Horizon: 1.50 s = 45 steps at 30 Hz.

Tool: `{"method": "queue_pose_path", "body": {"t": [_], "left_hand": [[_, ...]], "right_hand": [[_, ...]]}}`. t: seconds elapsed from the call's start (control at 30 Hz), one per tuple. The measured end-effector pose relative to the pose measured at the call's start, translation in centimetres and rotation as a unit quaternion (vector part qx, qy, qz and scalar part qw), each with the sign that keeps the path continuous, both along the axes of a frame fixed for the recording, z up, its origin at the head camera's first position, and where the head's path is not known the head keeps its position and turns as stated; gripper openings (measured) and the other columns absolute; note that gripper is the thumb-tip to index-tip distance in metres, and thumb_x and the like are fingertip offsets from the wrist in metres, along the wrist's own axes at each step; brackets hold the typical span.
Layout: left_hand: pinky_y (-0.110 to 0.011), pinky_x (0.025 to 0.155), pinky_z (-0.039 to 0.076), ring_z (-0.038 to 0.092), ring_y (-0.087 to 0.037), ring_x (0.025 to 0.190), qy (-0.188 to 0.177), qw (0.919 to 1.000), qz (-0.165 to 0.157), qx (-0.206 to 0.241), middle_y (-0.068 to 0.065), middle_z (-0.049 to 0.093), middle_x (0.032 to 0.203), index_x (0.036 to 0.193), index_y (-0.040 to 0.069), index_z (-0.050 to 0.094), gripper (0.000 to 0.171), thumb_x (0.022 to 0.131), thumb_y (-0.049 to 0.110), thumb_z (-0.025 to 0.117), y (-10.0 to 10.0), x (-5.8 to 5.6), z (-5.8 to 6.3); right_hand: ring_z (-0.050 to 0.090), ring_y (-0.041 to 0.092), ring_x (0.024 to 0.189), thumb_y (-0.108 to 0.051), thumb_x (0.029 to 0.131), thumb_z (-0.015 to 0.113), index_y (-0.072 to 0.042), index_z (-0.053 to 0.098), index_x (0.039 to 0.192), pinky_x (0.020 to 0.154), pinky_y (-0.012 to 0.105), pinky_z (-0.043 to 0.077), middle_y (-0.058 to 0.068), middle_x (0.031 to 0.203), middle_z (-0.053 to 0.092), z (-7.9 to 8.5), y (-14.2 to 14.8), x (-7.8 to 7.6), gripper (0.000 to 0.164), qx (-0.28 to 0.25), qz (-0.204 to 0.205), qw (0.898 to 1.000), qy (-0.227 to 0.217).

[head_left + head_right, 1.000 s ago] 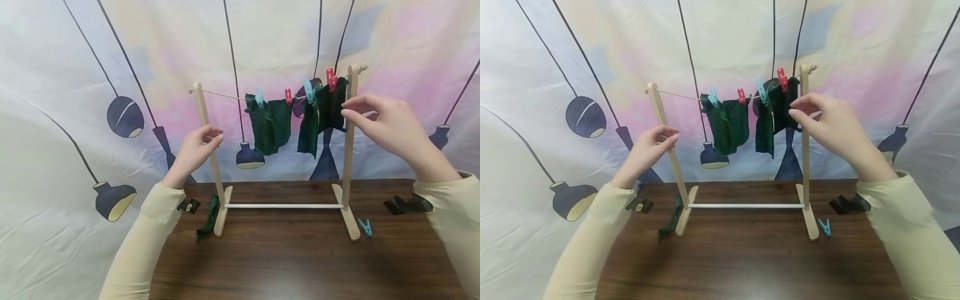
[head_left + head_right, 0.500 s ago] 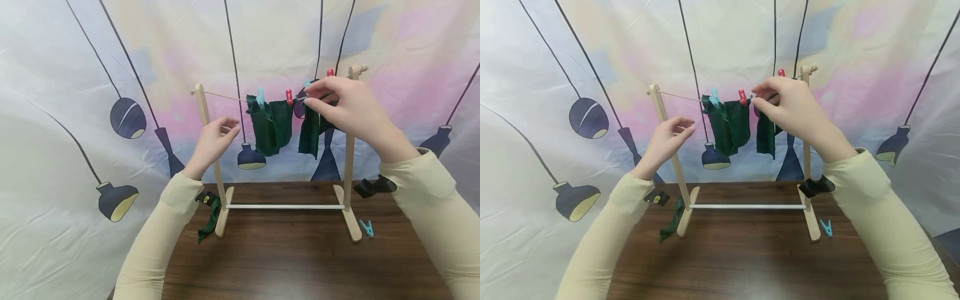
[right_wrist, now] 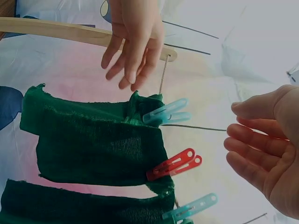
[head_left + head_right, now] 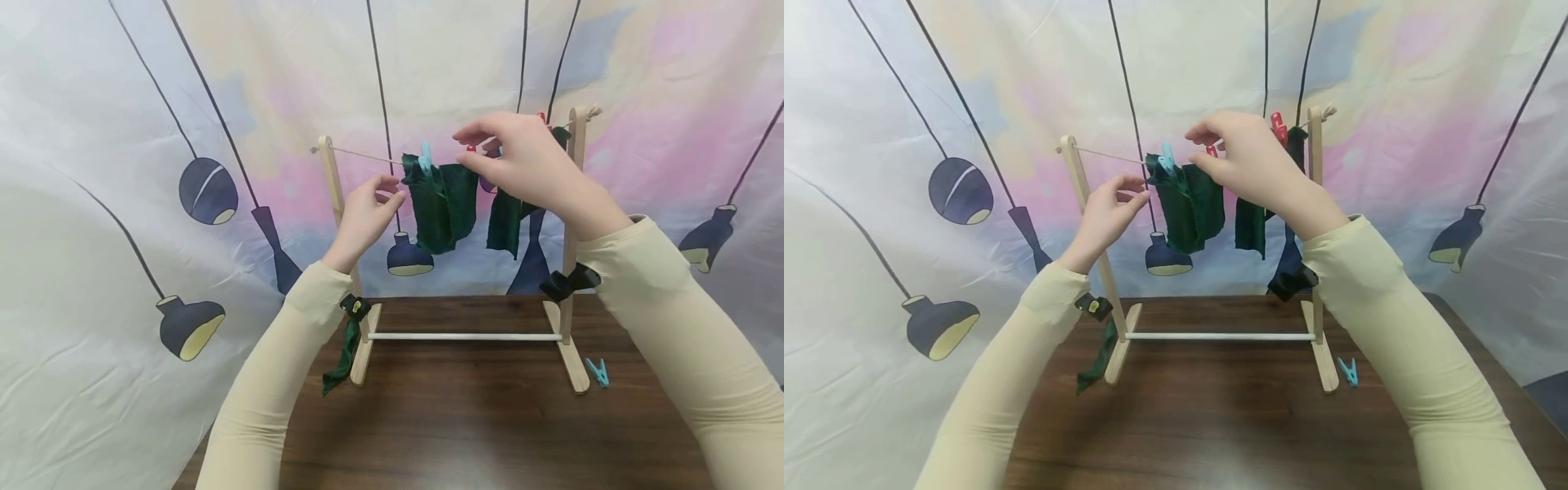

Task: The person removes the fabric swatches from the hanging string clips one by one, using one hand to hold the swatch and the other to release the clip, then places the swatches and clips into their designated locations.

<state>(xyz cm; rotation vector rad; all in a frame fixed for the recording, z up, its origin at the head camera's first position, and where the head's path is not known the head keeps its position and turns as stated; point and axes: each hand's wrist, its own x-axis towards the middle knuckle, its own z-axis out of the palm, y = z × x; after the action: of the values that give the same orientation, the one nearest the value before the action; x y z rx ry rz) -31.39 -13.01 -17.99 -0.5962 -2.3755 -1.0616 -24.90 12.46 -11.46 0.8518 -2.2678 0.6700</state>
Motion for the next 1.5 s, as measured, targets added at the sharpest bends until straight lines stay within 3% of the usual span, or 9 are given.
{"method": "queue_pose_path", "body": {"t": [0.27,0.57,0.83,1.5], "left_hand": [[-0.04,0.088,0.057,0.064,-0.029,0.11,-0.007,1.0,0.002,0.005,-0.017,0.064,0.127,0.129,0.002,0.061,0.038,0.099,0.024,0.066,0.6,-1.1,0.1],[-0.037,0.083,0.058,0.067,-0.026,0.102,-0.01,0.9995,-0.011,0.028,-0.014,0.067,0.118,0.121,0.001,0.065,0.029,0.1,0.02,0.065,1.7,-2.2,-0.2],[-0.038,0.088,0.056,0.067,-0.028,0.102,0.0,0.9988,-0.022,0.044,-0.014,0.069,0.114,0.116,0.0,0.067,0.024,0.1,0.018,0.065,1.6,-2.3,-0.5],[-0.037,0.087,0.056,0.067,-0.029,0.098,0.006,0.9983,-0.027,0.052,-0.015,0.07,0.11,0.115,0.0,0.068,0.024,0.1,0.018,0.065,1.1,-2.4,-0.9]], "right_hand": [[0.058,0.03,0.123,-0.023,0.1,0.065,-0.005,0.062,0.136,0.103,0.048,0.048,0.015,0.135,0.063,1.0,-1.9,-1.3,0.04,0.038,-0.001,0.999,-0.026],[0.054,0.033,0.128,-0.017,0.099,0.065,-0.001,0.06,0.136,0.109,0.048,0.042,0.018,0.137,0.061,1.3,-3.3,-3.2,0.042,0.078,-0.013,0.996,-0.042],[0.053,0.034,0.13,-0.018,0.098,0.067,0.0,0.057,0.139,0.11,0.048,0.04,0.019,0.139,0.059,1.2,-4.0,-4.6,0.046,0.101,-0.02,0.993,-0.06],[0.058,0.033,0.124,-0.018,0.099,0.066,0.003,0.062,0.133,0.108,0.045,0.043,0.02,0.132,0.063,1.6,-5.1,-5.4,0.04,0.128,-0.021,0.99,-0.055]]}}
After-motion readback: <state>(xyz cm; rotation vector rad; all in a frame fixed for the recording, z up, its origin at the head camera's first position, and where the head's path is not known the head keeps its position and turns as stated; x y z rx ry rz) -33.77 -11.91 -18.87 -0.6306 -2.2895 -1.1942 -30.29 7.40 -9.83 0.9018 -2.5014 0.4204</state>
